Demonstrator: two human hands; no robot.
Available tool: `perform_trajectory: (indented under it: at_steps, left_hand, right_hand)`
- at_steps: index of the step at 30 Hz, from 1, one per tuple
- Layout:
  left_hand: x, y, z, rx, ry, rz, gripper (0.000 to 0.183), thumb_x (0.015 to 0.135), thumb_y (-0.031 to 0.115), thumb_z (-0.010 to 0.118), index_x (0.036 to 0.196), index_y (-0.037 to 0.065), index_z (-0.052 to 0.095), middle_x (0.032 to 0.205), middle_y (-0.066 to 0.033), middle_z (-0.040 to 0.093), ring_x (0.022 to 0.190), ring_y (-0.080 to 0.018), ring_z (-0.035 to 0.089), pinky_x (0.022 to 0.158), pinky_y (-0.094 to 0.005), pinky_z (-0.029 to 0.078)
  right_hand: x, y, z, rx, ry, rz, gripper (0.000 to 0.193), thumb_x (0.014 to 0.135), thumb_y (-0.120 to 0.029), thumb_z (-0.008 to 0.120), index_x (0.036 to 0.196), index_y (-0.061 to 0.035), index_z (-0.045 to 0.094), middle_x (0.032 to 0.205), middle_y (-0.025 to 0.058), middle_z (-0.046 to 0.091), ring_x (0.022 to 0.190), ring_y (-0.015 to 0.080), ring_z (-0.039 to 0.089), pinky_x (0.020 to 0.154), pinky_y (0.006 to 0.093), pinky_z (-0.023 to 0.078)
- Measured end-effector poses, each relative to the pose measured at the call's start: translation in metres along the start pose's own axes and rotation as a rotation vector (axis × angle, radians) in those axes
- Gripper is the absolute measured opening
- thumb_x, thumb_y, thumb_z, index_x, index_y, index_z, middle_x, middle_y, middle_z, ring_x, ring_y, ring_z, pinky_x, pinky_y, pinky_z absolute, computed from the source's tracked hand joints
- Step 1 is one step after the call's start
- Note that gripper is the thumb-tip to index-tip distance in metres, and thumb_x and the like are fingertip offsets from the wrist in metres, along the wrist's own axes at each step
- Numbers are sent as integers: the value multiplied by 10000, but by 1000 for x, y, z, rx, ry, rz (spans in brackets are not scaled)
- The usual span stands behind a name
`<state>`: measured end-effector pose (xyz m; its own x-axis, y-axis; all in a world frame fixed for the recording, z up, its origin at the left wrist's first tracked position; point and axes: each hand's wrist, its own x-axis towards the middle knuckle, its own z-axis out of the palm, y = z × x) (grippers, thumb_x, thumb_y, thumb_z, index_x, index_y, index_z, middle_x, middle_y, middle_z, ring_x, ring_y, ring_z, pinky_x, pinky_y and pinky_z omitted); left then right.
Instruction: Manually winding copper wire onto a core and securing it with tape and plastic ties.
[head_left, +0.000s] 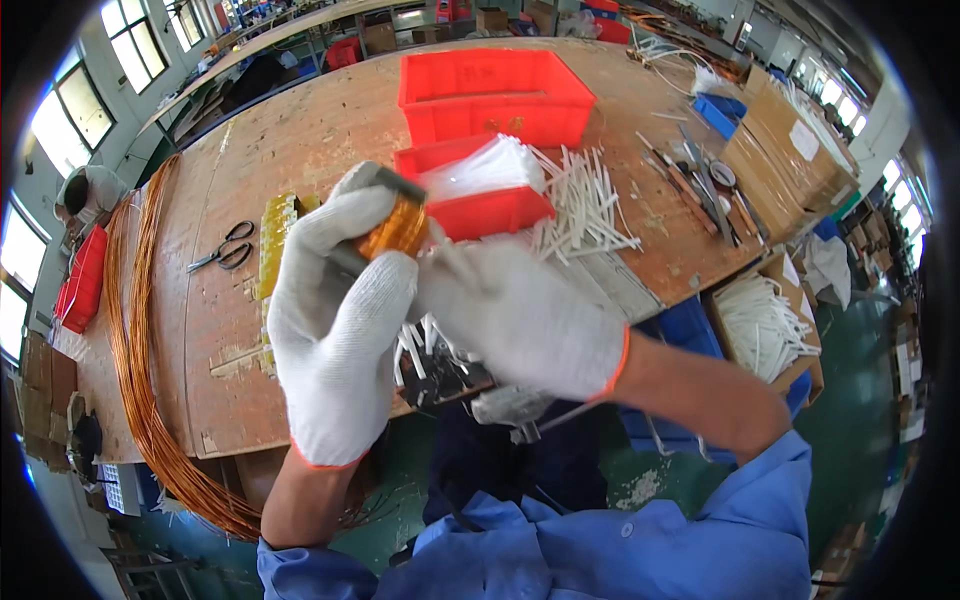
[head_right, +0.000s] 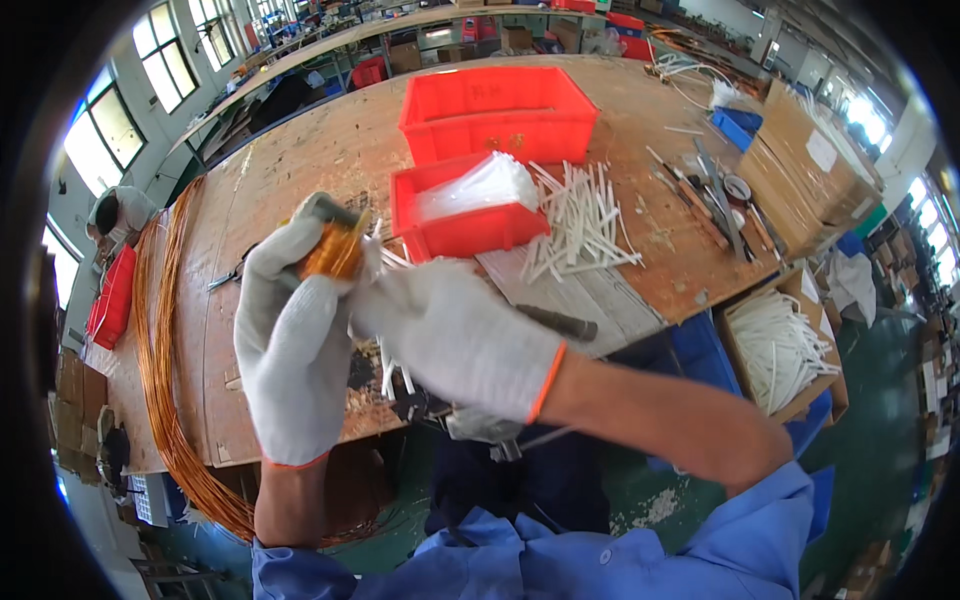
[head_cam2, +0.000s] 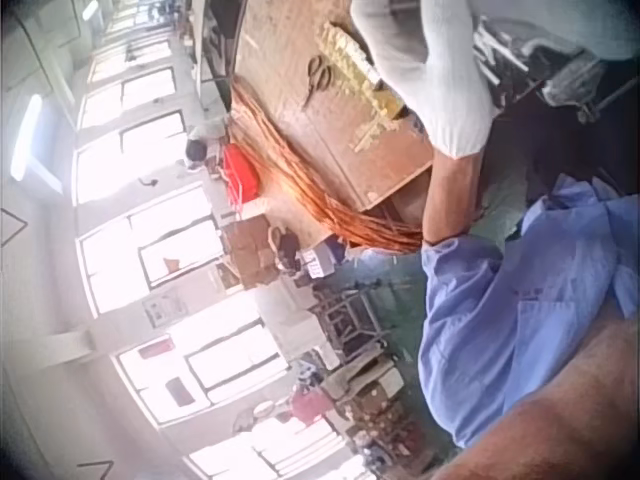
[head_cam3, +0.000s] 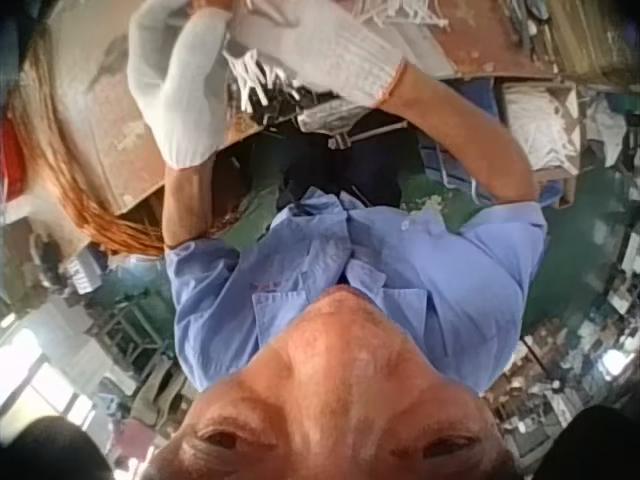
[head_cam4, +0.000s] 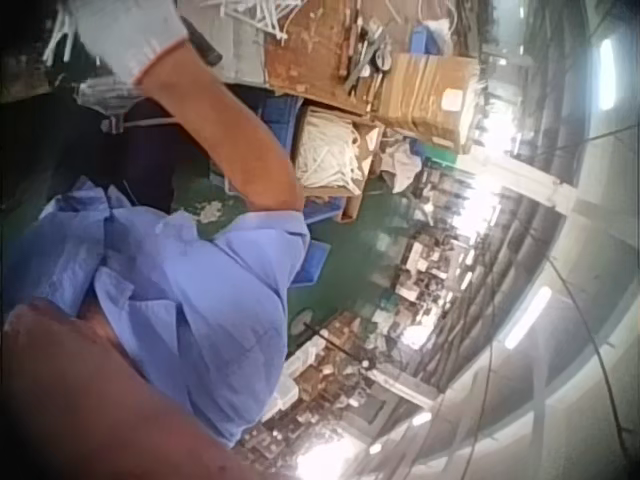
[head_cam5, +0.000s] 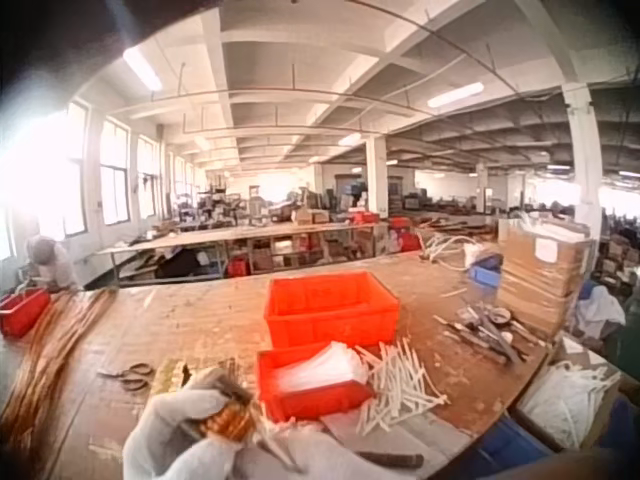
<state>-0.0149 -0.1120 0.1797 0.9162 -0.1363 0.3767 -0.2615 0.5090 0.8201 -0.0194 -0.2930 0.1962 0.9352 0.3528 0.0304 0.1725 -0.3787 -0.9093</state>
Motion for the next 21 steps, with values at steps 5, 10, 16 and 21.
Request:
perform_trajectory:
  at_steps: [5,10,16,21]
  left_hand:
    - [8,-25,-63,354,-21,29,543,997,60,774,1496,-63,599,1632,-194,513,1497,-297,533,1248,-457,425]
    - [-26,-59,-122,800,-85,-63,309,885,-76,661,1190,-73,711,1402,-212,649,1393,-319,606,1187,-423,465]
    - [-64,-50,-180,794,170,-269,355,935,-62,612,1276,-97,701,1418,-211,636,1167,-241,720,1066,-389,569]
    - [-73,-39,-209,975,274,-196,295,976,-65,594,1244,-63,718,1354,-186,666,1131,-232,717,1029,-369,566]
  right_hand:
    - [152,58,-103,-208,383,52,510,1045,-473,737,1149,27,740,1032,236,796,971,369,771,848,448,623]
    - [284,125,-186,-957,464,185,816,921,-576,817,1460,5,624,1336,255,746,1248,414,712,1055,469,560]
    - [356,147,-150,-1395,51,197,544,934,-245,715,1475,-209,671,1393,152,756,1279,412,719,1032,554,600]
    - [378,147,-126,-1419,38,5,467,953,-117,663,1407,-208,732,1323,155,758,1246,414,722,995,560,606]
